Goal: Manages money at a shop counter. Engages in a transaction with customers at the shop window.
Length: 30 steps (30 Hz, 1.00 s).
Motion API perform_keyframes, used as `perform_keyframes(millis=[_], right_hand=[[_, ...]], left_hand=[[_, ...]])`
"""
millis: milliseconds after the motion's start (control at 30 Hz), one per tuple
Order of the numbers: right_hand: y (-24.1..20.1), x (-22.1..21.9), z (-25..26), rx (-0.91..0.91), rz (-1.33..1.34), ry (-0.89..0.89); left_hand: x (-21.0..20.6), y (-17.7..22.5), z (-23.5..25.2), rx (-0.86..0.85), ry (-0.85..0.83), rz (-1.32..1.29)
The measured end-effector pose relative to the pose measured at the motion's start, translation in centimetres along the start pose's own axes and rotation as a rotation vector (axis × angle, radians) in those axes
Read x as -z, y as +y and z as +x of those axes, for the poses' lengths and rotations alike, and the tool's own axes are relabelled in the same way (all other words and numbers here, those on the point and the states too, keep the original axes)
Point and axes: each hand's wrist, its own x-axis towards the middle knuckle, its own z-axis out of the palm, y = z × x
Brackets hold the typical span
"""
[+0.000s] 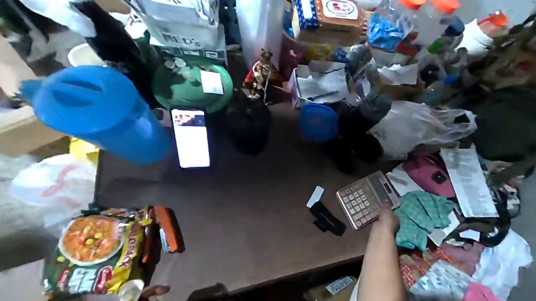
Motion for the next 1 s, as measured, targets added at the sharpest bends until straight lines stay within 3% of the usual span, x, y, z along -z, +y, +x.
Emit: perform_keyframes(millis=[100,200,333,400,433,500,600,733,800,900,1000], right_hand=[[0.9,0.1,2.0,0.034,0.024,-0.098],[-1.3,1.8,-1.1,0.175,0.156,-0.188],[-4.3,8.1,-7.9,0.799,-0.009,-0.035],[-5.1,9.5,-11.0,1.004,0.021,-0.084],[-5.0,9.3,-12.8,1.02,0.018,-0.184],[-3.9,7.0,-16.7,0.862,-0.077,-0.437],[0.6,-0.9,-20.2,0.606,-0.214,-0.763],[5.5,-9.2,-21.1,0.47,-0.37,-0.953],[5.7,-10.6,-21.3,0.548,-0.499,-0.894],[5.0,-9.6,-21.9,0.853,-0.715,-0.714],[6.8,-6.9,-23.7,1.147,-0.802,-0.752]], left_hand=[[-1.7,1.3,-1.3,0.005,0.078,0.054],[-1.7,1.2,-2.5,0.031,0.124,0.097],[-0.9,-0.2,-3.5,0.044,0.191,0.049],[-0.4,-0.8,-3.7,0.045,0.234,0.0],[-0.2,-0.9,-3.8,0.045,0.244,-0.018],[0.1,-1.2,-3.7,0.024,0.249,-0.046],[0.6,-1.2,-3.8,-0.034,0.236,-0.063],[1.8,-1.7,-5.3,-0.101,0.247,-0.049],[2.4,-2.5,-6.2,-0.088,0.262,-0.051],[3.1,-3.9,-6.9,-0.066,0.286,-0.051],[3.0,-4.3,-7.3,-0.058,0.292,-0.091]])
